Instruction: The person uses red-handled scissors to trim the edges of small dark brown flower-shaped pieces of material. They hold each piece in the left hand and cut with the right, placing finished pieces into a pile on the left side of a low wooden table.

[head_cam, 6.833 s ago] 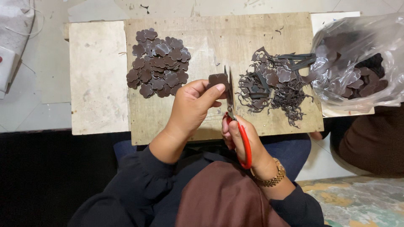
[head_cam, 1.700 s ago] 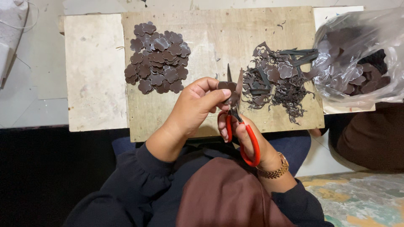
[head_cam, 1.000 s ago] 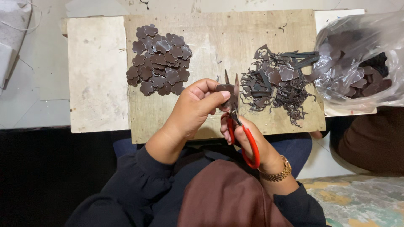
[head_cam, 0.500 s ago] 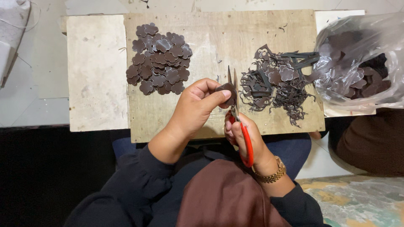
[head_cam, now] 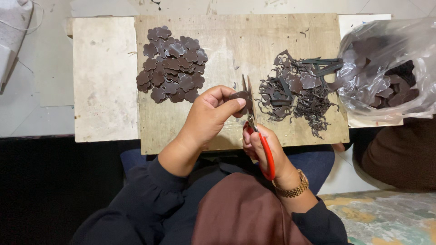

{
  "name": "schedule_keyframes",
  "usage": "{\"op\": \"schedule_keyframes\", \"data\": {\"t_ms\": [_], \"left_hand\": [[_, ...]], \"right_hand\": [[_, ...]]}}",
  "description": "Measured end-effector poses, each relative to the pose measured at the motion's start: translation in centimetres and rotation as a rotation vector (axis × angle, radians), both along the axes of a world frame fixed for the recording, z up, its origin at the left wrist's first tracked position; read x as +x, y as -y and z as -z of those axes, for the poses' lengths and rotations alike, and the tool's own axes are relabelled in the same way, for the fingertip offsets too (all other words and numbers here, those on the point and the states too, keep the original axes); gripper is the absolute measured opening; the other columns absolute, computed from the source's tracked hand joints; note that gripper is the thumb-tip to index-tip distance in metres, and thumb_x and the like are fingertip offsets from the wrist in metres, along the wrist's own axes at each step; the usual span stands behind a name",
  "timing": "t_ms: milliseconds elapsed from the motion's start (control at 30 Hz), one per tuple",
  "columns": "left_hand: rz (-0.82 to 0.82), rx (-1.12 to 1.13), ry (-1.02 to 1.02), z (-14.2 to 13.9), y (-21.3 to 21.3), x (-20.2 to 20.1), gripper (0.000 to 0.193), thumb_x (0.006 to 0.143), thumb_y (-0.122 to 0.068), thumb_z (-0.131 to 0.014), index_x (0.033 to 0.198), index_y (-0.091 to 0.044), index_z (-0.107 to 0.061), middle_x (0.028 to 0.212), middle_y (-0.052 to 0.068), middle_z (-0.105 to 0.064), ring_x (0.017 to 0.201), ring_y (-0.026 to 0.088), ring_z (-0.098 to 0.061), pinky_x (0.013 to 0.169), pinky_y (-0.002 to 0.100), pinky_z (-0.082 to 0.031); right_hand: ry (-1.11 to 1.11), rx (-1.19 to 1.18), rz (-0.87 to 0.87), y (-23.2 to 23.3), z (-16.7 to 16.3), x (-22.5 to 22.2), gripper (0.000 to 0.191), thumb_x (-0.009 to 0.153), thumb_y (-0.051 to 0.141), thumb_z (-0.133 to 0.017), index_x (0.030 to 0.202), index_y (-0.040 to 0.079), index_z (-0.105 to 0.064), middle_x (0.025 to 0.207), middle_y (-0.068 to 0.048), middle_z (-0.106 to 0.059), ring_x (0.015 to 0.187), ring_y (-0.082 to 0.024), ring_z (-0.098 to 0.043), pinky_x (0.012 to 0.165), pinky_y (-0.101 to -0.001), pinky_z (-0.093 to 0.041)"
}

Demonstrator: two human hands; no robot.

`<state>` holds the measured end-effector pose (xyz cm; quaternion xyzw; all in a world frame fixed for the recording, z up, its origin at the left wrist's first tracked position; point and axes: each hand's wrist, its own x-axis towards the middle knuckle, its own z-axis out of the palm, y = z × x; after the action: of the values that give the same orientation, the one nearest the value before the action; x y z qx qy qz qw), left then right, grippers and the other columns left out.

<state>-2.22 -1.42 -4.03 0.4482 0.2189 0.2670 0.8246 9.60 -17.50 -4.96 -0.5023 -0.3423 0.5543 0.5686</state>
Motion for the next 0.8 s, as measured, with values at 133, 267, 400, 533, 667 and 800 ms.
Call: {"op": "schedule_keyframes", "data": {"t_ms": [133, 267, 400, 533, 667, 800], "left_hand": [[-0.014, -0.001, -0.014, 0.0, -0.1, 0.1, 0.015, 0.094, -0.008, -0.071, 0.105, 0.002, -0.068, 0.090, 0.006, -0.073, 0.082, 0.011, -0.066, 0.077, 0.028, -0.056], [-0.026, 0.033, -0.060, 0.1, -0.3, 0.0, 0.015, 0.095, -0.010, -0.069, 0.104, 0.002, -0.071, 0.089, 0.004, -0.073, 0.080, 0.010, -0.065, 0.077, 0.027, -0.056], [-0.039, 0.035, -0.029, 0.2, -0.3, 0.0, 0.014, 0.096, -0.010, -0.070, 0.103, 0.003, -0.071, 0.088, 0.004, -0.071, 0.079, 0.009, -0.063, 0.075, 0.026, -0.054], [-0.043, 0.079, -0.029, 0.1, -0.6, 0.1, 0.014, 0.097, -0.010, -0.069, 0.102, 0.003, -0.071, 0.091, 0.005, -0.073, 0.081, 0.010, -0.064, 0.076, 0.026, -0.054], [-0.045, 0.103, -0.080, -0.1, -0.6, -0.3, 0.012, 0.096, -0.008, -0.067, 0.100, 0.002, -0.070, 0.091, 0.006, -0.075, 0.082, 0.010, -0.066, 0.075, 0.026, -0.053], [-0.049, 0.105, -0.030, -0.2, -0.8, -0.1, 0.010, 0.096, -0.007, -0.066, 0.098, 0.002, -0.069, 0.090, 0.007, -0.075, 0.082, 0.010, -0.068, 0.077, 0.026, -0.056]], "right_hand": [[0.016, -0.017, 0.007, 0.0, -0.1, 0.1, 0.053, 0.100, 0.061, -0.056, 0.092, 0.009, -0.049, 0.073, 0.004, -0.041, 0.059, -0.006, -0.033, 0.051, -0.0223, -0.028], [0.035, -0.028, 0.009, 0.0, -0.1, 0.2, 0.052, 0.100, 0.060, -0.056, 0.091, 0.009, -0.050, 0.072, 0.004, -0.042, 0.058, -0.006, -0.034, 0.049, -0.0227, -0.029], [0.052, -0.043, 0.010, 0.1, 0.0, 0.3, 0.052, 0.100, 0.059, -0.055, 0.090, 0.009, -0.050, 0.073, 0.004, -0.042, 0.058, -0.006, -0.033, 0.049, -0.0226, -0.029], [0.066, -0.027, 0.017, 0.1, 0.4, 0.6, 0.049, 0.102, 0.054, -0.056, 0.090, 0.008, -0.051, 0.072, 0.005, -0.042, 0.058, -0.005, -0.034, 0.050, -0.0226, -0.030], [0.057, -0.076, 0.020, 0.3, 0.7, 0.6, 0.044, 0.102, 0.048, -0.057, 0.090, 0.007, -0.053, 0.070, 0.006, -0.042, 0.057, -0.005, -0.034, 0.050, -0.0227, -0.030], [0.065, -0.076, 0.017, 0.2, 0.9, 0.7, 0.042, 0.102, 0.047, -0.057, 0.090, 0.006, -0.055, 0.070, 0.007, -0.042, 0.058, -0.004, -0.034, 0.050, -0.0224, -0.030]]}}
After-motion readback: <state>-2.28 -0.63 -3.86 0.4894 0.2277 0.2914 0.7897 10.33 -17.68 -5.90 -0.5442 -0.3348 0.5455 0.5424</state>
